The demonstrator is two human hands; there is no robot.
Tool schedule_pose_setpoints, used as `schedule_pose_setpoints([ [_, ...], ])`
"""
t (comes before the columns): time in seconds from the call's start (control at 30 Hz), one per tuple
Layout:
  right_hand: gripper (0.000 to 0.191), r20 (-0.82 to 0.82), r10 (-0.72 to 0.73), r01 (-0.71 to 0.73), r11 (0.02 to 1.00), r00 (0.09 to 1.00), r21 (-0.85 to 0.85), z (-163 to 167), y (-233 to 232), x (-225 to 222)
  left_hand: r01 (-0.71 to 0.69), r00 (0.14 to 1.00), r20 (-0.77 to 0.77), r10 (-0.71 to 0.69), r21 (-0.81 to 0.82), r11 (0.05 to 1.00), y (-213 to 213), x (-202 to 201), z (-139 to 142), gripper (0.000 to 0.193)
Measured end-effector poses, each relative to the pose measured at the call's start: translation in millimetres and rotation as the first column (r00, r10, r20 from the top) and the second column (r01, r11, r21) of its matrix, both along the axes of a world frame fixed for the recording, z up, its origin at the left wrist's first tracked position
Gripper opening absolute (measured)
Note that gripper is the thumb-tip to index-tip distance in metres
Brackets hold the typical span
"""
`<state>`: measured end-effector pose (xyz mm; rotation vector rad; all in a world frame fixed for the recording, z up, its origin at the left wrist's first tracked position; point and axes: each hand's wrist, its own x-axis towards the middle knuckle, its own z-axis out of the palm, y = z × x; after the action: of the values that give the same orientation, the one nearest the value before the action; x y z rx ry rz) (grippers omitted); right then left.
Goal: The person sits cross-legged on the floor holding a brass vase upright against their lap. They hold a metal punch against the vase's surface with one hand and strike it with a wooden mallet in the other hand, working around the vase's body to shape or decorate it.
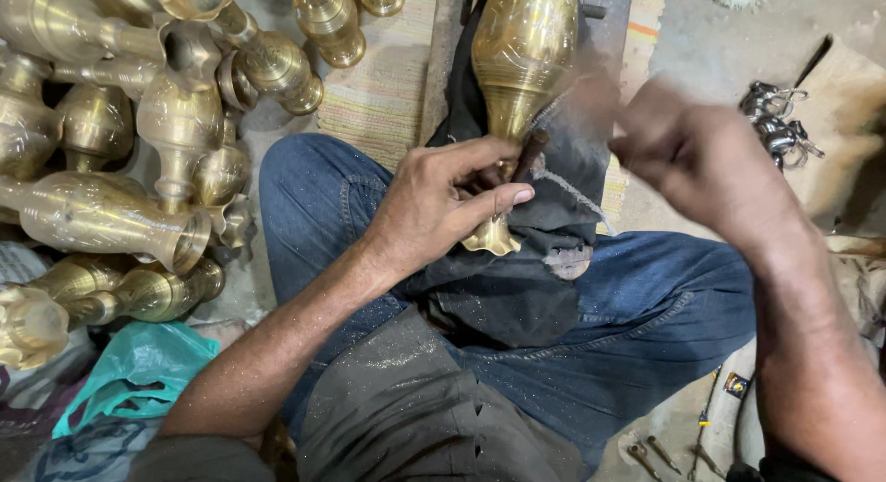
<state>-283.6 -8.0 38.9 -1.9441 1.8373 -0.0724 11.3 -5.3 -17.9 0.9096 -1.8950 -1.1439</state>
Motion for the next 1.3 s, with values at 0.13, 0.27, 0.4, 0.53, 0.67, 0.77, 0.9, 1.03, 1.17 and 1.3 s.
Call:
schedule_pose_setpoints([
  [0.13,0.028,0.003,0.087,-0.085,0.976,0.996,-0.201,5,3,0,0.026,0.999,0.031,-0.030,0.121,0.992,0,1,-3,0.039],
  [0.27,0.027,-0.053,0.100,-0.110,0.964,0.994,-0.244,8,3,7,0.031,0.999,-0.037,-0.029,0.053,0.998,1,4,-5,0.038],
  [0.4,0.025,0.198,0.055,-0.029,0.991,0.979,-0.134,17,-3,15,0.026,0.998,-0.054,-0.019,0.134,0.991,-1,5,-7,0.039],
  [0.53,0.033,-0.081,0.181,-0.195,0.955,0.980,-0.225,29,-3,23,0.036,0.995,-0.091,-0.027,0.097,0.995,0,7,-7,0.038],
  [0.67,0.032,-0.156,0.218,-0.252,0.934,0.963,-0.253,37,-7,33,0.051,0.988,-0.151,-0.032,0.122,0.991,1,8,-8,0.037],
  [0.77,0.033,-0.041,0.049,-0.055,0.984,0.998,-0.172,39,-11,37,0.049,0.983,-0.181,-0.022,0.146,0.988,0,8,-9,0.037],
  [0.9,0.031,-0.388,0.281,-0.370,0.912,0.878,-0.177,41,-11,38,0.028,0.988,-0.156,-0.012,0.100,0.995,-1,9,-13,0.037],
  [1.03,0.033,-0.008,0.175,-0.172,0.959,0.985,-0.224,37,-9,42,0.063,0.966,-0.256,-0.031,0.118,0.991,1,13,-17,0.034],
  [1.17,0.029,-0.112,0.074,-0.096,0.975,0.991,-0.203,37,-14,44,0.057,0.978,-0.208,-0.022,0.159,0.986,-2,11,-22,0.033],
  [1.3,0.035,-0.474,0.374,-0.535,0.802,0.797,-0.266,41,-17,46,0.026,0.988,-0.151,0.006,0.205,0.978,-3,12,-30,0.036],
])
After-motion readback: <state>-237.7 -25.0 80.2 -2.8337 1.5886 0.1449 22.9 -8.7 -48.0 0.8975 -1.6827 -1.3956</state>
